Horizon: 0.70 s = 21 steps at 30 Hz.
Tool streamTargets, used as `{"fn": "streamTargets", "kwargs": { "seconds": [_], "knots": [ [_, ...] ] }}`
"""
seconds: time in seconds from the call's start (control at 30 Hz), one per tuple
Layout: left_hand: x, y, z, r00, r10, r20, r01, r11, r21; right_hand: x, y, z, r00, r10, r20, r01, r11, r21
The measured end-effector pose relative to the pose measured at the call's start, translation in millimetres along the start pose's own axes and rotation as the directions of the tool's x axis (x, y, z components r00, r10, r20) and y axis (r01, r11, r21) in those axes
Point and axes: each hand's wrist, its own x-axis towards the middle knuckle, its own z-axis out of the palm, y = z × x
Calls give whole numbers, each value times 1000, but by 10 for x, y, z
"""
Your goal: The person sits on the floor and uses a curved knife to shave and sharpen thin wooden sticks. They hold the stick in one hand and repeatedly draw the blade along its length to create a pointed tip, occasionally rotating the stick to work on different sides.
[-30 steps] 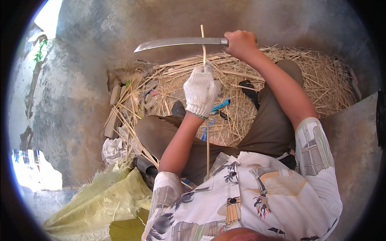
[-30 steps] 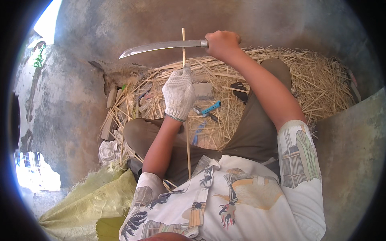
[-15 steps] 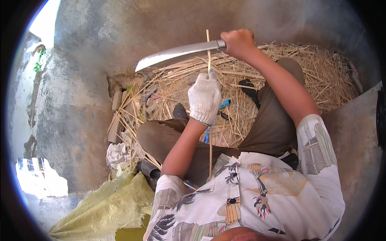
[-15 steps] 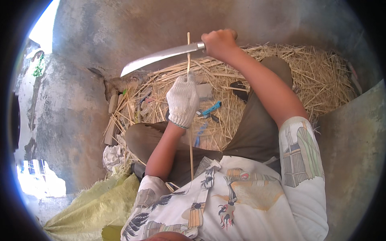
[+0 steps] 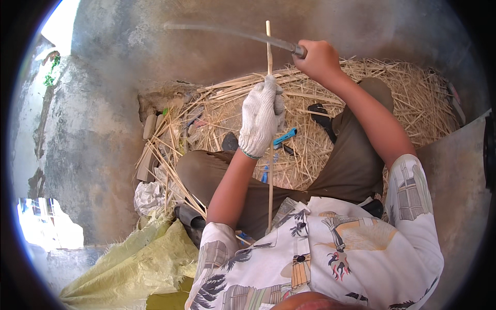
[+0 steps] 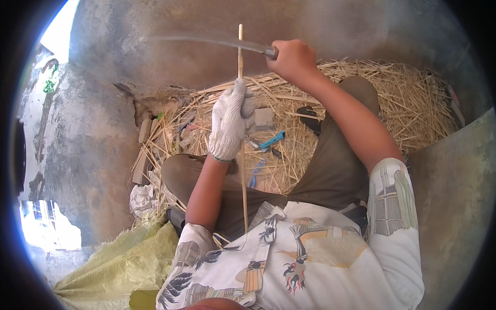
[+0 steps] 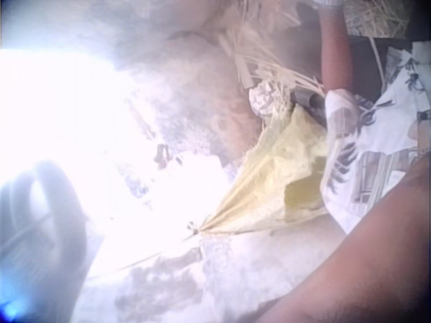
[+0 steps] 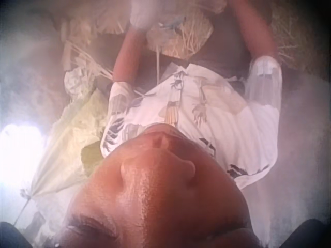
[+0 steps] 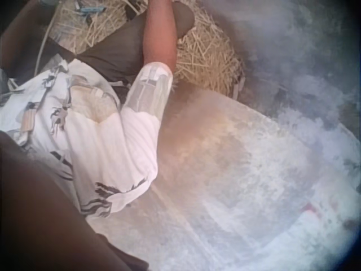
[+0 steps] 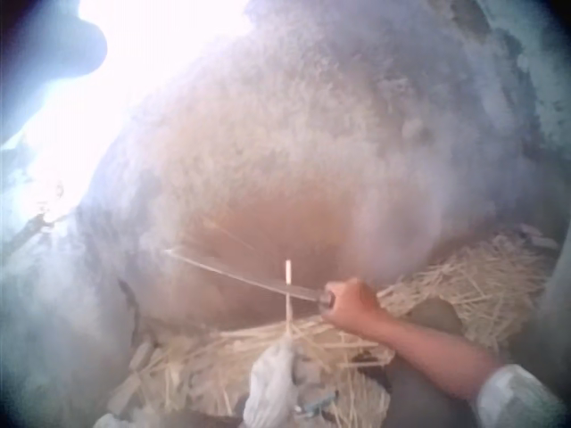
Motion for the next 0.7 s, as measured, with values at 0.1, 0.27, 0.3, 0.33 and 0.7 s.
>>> {"fn": "streamTargets", "kwargs": {
  "seconds": [0.1,0.27,0.3,0.33,0.7],
  "knots": [
    [12,-18,7,998,-48,33,51,995,-85,-29,-2,110,992,-113,54,120,984,-131],
    [53,-49,-35,998,-55,44,59,992,-114,-29,-13,224,986,-162,37,166,973,-163],
    [59,-49,-41,997,-66,37,70,990,-123,-34,-3,235,971,-238,36,240,955,-175],
    [61,-39,-41,997,-77,29,80,988,-132,-40,12,230,949,-312,35,313,932,-186],
    [-40,-64,94,993,-111,43,115,989,-96,120,77,97,979,-201,-26,192,959,-207]
  ]
}}
